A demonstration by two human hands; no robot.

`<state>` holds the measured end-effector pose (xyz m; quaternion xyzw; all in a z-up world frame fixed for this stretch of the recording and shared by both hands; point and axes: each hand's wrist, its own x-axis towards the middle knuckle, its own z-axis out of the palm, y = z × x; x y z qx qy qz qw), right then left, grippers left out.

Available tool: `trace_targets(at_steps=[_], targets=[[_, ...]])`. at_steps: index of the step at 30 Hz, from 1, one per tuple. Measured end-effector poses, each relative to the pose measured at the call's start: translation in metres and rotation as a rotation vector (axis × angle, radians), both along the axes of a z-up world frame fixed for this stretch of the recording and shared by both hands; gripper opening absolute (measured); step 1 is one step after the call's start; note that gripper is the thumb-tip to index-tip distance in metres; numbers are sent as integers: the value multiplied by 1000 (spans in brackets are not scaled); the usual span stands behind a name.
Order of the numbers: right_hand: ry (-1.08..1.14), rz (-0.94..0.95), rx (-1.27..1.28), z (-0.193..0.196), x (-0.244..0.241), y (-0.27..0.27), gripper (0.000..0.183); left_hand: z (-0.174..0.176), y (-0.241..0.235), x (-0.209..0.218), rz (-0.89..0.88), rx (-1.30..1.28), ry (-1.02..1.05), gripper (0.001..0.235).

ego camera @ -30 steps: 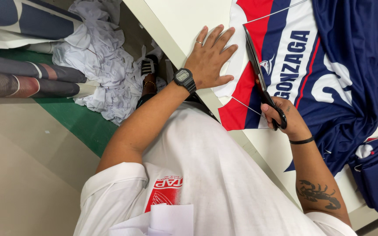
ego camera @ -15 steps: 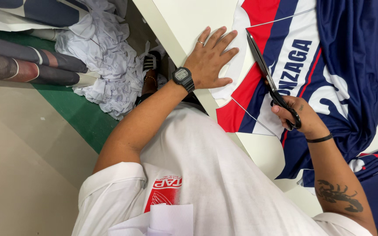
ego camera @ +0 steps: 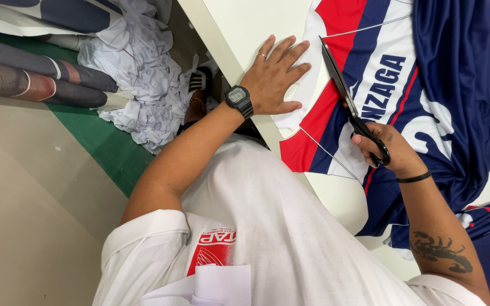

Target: The person lays a sports jersey on a table and uses large scissors to cut along the side seams and hem, separating the main body from the sleeves and excess fabric.

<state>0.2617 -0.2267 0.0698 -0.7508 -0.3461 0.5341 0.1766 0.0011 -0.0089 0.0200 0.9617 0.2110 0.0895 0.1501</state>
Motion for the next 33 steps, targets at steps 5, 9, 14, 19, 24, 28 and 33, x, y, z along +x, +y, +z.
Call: trace_targets(at_steps=[5,9,14,19,24,28,33], targets=[[138,41,80,5,-13,-6,55,-7,-7,10,80,36,-137,55],[244,-72,102,-4,-40,-23,53,-6,17,31,219,-135,-292,14],[404,-353,167,-20,-120,-45,49,7,103,51,256,-347,-272,14],[425,-720,203,-10,-226,-1,49,30,181,55,-128,-71,-265,21],[380,-1120,269,-2,-321,79,46,38,206,67,-768,-201,-181,40],[282,-1317,317,-2,-361,148,44,32,210,85,-1008,-24,-220,49],[225,-1494,283,-5,-368,206,49,7,225,102,-1051,-16,-59,50]])
